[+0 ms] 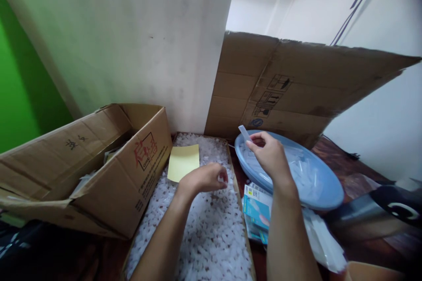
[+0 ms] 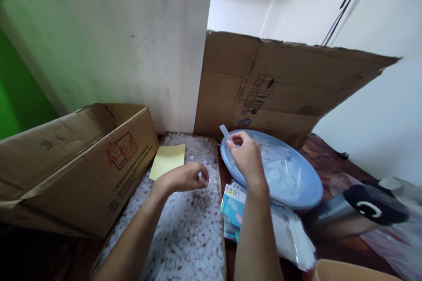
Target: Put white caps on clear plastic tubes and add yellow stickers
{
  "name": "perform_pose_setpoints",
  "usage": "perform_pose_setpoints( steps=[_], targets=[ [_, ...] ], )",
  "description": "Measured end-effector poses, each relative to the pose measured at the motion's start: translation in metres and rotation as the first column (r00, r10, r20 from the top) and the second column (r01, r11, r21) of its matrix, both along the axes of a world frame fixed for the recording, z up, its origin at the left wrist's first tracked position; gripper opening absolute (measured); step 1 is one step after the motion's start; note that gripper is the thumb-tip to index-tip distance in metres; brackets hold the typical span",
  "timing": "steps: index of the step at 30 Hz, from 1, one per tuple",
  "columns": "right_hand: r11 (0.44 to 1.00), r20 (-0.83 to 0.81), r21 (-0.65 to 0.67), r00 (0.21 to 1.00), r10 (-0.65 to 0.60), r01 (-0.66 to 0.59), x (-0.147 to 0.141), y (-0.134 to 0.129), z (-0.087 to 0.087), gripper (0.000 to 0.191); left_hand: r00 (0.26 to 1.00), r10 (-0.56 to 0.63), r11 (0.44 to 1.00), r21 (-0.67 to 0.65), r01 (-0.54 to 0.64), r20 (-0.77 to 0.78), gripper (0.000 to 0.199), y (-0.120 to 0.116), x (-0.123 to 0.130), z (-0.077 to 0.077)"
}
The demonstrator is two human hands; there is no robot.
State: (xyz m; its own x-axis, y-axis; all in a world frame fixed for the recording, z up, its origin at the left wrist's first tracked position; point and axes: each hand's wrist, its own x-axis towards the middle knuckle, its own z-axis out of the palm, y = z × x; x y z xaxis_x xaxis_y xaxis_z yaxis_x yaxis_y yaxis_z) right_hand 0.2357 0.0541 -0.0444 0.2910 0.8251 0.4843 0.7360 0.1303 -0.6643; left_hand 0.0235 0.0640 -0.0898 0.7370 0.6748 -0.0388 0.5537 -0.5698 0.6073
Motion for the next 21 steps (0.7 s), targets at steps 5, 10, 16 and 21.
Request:
perform_pose_setpoints(
  steps=[5,10,16,21],
  targets=[
    [0.996,-0.041,0.017,0.995,0.088,-0.087,-0.019,-0.001,0.006,0.012,0.991,0.073,0.997,-0.004,-0.073,0.111,0.021,0.003,-0.013,0.007],
    [0.989,-0.064,0.027,0.987,0.145,-0.143,-0.03,-0.002,0.008,0.012,0.971,0.109,0.994,-0.037,-0.103,0.212,0.019,0.003,-0.017,0.012],
    [0.984,-0.102,0.03,0.979,0.175,-0.173,-0.033,0.0,0.006,0.012,0.94,0.138,0.99,-0.053,-0.127,0.311,0.019,0.002,-0.017,0.013],
    [0.976,-0.15,0.063,0.965,0.215,-0.208,-0.033,0.002,0.006,0.016,0.901,0.126,0.992,-0.046,-0.118,0.415,0.011,0.001,-0.011,0.013]
  ],
)
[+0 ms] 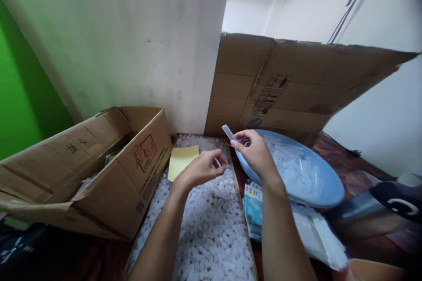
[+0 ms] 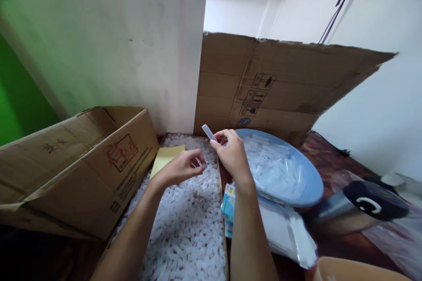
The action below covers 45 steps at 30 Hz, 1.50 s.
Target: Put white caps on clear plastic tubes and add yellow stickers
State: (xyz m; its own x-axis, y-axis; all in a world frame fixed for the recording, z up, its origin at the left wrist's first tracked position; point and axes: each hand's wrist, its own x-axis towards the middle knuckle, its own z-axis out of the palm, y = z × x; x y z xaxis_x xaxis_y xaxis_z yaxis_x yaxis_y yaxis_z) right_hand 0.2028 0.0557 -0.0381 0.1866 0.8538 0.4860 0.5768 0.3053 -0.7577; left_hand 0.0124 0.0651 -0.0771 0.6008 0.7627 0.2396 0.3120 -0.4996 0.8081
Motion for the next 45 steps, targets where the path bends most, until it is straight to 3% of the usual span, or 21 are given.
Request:
perform_pose_setpoints(
  steps=[4,9,14,16,18,22,28,34,39,45],
  targets=[
    [0.995,-0.12,-0.014,0.988,0.096,-0.099,-0.002,-0.002,0.002,0.025,0.992,0.012,0.999,0.028,-0.015,0.129,0.013,-0.001,0.006,0.005],
    [0.972,-0.281,0.009,0.933,0.226,-0.233,-0.012,-0.005,0.003,0.032,0.942,0.094,0.99,0.073,-0.124,0.323,0.022,0.0,0.01,0.01],
    [0.944,-0.459,0.051,0.832,0.311,-0.325,-0.02,-0.01,0.008,0.064,0.888,0.13,0.983,0.058,-0.173,0.441,0.019,0.001,0.012,0.01],
    [0.945,-0.471,0.061,0.825,0.311,-0.321,-0.02,-0.013,0.01,0.071,0.859,0.175,0.975,0.034,-0.218,0.481,0.017,0.002,0.013,0.01],
    [0.948,-0.47,0.068,0.828,0.305,-0.31,-0.02,-0.014,0.012,0.067,0.824,0.223,0.966,-0.002,-0.26,0.521,0.018,0.002,0.015,0.01],
    [0.949,-0.439,0.078,0.844,0.309,-0.306,-0.017,-0.014,0.011,0.038,0.748,0.295,0.947,-0.075,-0.314,0.594,0.022,0.002,0.018,0.011],
    [0.958,-0.35,0.056,0.893,0.283,-0.282,-0.014,-0.012,0.007,0.033,0.666,0.344,0.928,-0.13,-0.35,0.662,0.024,0.0,0.018,0.013],
    [0.92,-0.327,-0.019,0.872,0.363,-0.391,-0.017,-0.015,0.011,0.029,0.639,0.313,0.941,-0.138,-0.309,0.703,0.024,0.001,0.017,0.016],
    [0.919,-0.317,-0.014,0.873,0.37,-0.395,-0.021,-0.016,0.014,0.024,0.594,0.336,0.931,-0.162,-0.328,0.731,0.024,0.001,0.015,0.017],
    [0.906,-0.261,-0.073,0.885,0.387,-0.417,-0.018,-0.018,0.014,0.022,0.621,0.295,0.954,-0.192,-0.229,0.726,0.025,0.002,0.01,0.019]
  ],
)
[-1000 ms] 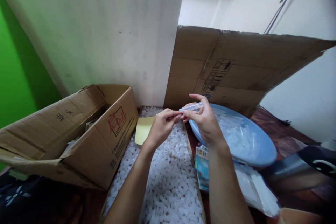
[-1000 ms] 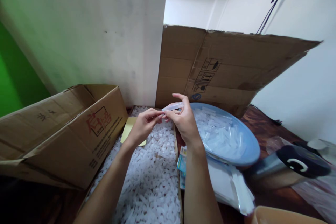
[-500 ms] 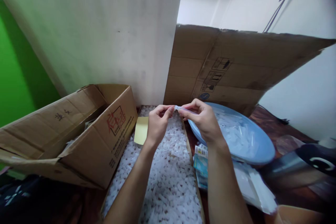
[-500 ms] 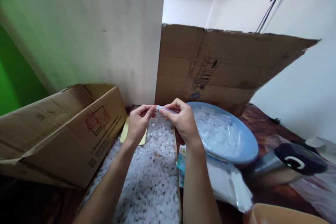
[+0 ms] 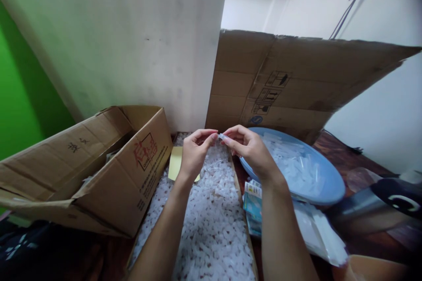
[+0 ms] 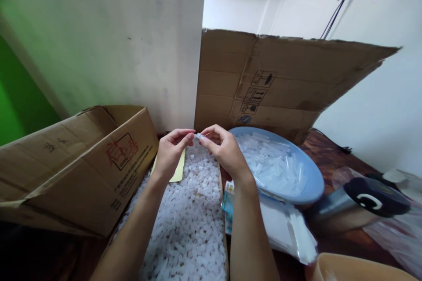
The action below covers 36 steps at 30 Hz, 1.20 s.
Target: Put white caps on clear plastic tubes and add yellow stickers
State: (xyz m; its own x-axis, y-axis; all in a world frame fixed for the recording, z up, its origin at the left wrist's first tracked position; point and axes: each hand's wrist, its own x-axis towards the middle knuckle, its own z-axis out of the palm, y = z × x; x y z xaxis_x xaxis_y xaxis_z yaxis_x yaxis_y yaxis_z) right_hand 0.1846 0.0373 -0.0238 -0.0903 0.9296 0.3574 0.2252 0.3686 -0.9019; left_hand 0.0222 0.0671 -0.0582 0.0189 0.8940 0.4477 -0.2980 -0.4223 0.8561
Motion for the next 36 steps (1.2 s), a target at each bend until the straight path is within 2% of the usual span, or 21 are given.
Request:
perform_pose_setpoints(
  steps=[5,18,25,30,36],
  targets=[
    [1.0,0.036,0.019,0.999,0.007,-0.007,0.0015,-0.0028,0.0031,0.017,0.999,-0.048,0.999,-0.014,0.048,-0.008,0.026,0.0021,-0.0053,0.0003],
    [0.998,0.003,-0.009,0.999,0.054,-0.054,-0.0041,-0.0044,0.0038,0.019,0.999,-0.025,1.0,0.013,0.025,-0.029,0.026,0.0024,-0.0058,-0.0008],
    [0.994,0.013,-0.076,0.996,0.085,-0.084,-0.006,-0.0028,0.0027,0.026,0.998,-0.044,0.997,0.067,0.048,-0.051,0.021,0.0024,-0.004,-0.003],
    [0.994,0.021,-0.064,0.996,0.091,-0.09,-0.0067,-0.004,0.0043,0.045,0.996,-0.06,0.994,0.091,0.066,-0.067,0.02,0.0014,-0.002,-0.0019],
    [0.977,0.008,-0.143,0.987,0.162,-0.159,-0.0007,-0.0057,0.0013,0.044,0.984,-0.177,0.982,0.066,0.179,-0.025,0.049,-0.0024,-0.0047,0.0008]
  ],
)
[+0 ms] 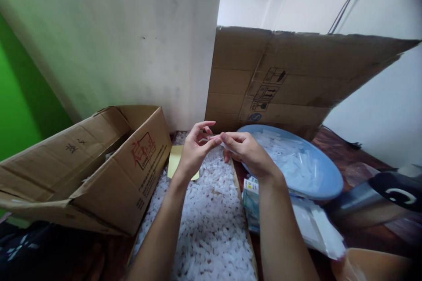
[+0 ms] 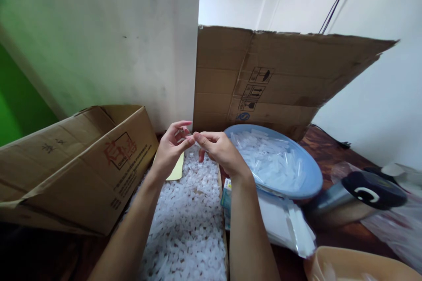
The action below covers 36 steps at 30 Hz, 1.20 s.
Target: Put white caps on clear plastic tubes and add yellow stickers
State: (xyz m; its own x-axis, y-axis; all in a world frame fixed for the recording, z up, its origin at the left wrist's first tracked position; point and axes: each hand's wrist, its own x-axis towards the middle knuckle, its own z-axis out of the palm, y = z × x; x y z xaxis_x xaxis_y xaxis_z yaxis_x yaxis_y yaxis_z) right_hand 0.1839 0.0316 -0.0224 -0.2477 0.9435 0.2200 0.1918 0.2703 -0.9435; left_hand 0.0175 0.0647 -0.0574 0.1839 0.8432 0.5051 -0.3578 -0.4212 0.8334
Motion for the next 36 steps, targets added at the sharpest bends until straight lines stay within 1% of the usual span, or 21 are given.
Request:
perform_pose_setpoints(
  steps=[2,5,8,10,11,13,16,18,20,23,27,30,33,36],
  targets=[
    [1.0,-0.009,-0.009,1.0,0.004,-0.004,0.001,0.0,-0.001,0.041,1.0,-0.015,1.0,0.001,0.015,-0.023,0.052,0.0,-0.002,0.001],
    [0.999,-0.03,0.009,0.999,-0.044,0.045,0.002,0.002,-0.001,0.036,0.983,0.074,0.997,0.039,-0.069,-0.169,0.046,0.001,-0.004,0.0],
    [0.993,-0.056,0.021,0.992,-0.112,0.113,0.002,0.004,-0.001,0.033,0.928,0.154,0.987,0.09,-0.131,-0.34,0.036,0.003,-0.004,-0.004],
    [0.986,-0.107,0.035,0.982,-0.156,0.161,0.002,0.006,-0.001,0.031,0.884,0.152,0.987,0.11,-0.115,-0.442,0.033,0.004,-0.003,-0.009],
    [0.981,-0.14,0.044,0.974,-0.179,0.187,0.002,0.006,0.0,0.03,0.851,0.145,0.988,0.124,-0.095,-0.505,0.032,0.004,-0.003,-0.012],
    [0.968,-0.216,0.047,0.949,-0.231,0.247,0.003,0.007,0.0,0.029,0.756,0.124,0.988,0.151,-0.034,-0.643,0.029,0.004,-0.003,-0.02],
    [0.947,-0.298,0.024,0.907,-0.299,0.32,0.003,0.008,0.0,0.03,0.574,0.091,0.984,0.164,0.077,-0.814,0.02,0.001,0.003,-0.033],
    [0.939,-0.322,0.02,0.891,-0.32,0.344,0.003,0.01,-0.001,0.029,0.468,0.093,0.977,0.171,0.127,-0.879,0.012,-0.002,0.012,-0.041],
    [0.936,-0.33,0.021,0.886,-0.326,0.352,0.002,0.011,-0.002,0.03,0.393,0.117,0.97,0.19,0.153,-0.912,0.014,-0.006,0.022,-0.047],
    [0.941,-0.316,0.027,0.896,-0.311,0.336,0.001,0.012,-0.003,0.031,0.31,0.165,0.962,0.222,0.161,-0.936,0.023,-0.011,0.037,-0.055],
    [0.934,-0.25,0.077,0.914,-0.321,0.349,0.0,0.011,-0.003,0.033,0.209,0.204,0.958,0.239,0.157,-0.956,0.021,-0.016,0.046,-0.064],
    [0.918,-0.214,0.128,0.914,-0.344,0.375,0.001,0.011,-0.004,0.036,0.176,0.223,0.955,0.251,0.158,-0.959,0.02,-0.016,0.047,-0.068],
    [0.921,-0.223,0.114,0.913,-0.342,0.373,0.0,0.01,-0.005,0.035,0.162,0.224,0.953,0.251,0.168,-0.961,0.016,-0.014,0.046,-0.069],
    [0.929,-0.261,0.109,0.912,-0.316,0.353,-0.001,0.01,-0.004,0.03,0.149,0.217,0.954,0.242,0.175,-0.965,0.013,-0.013,0.045,-0.068]
  ],
)
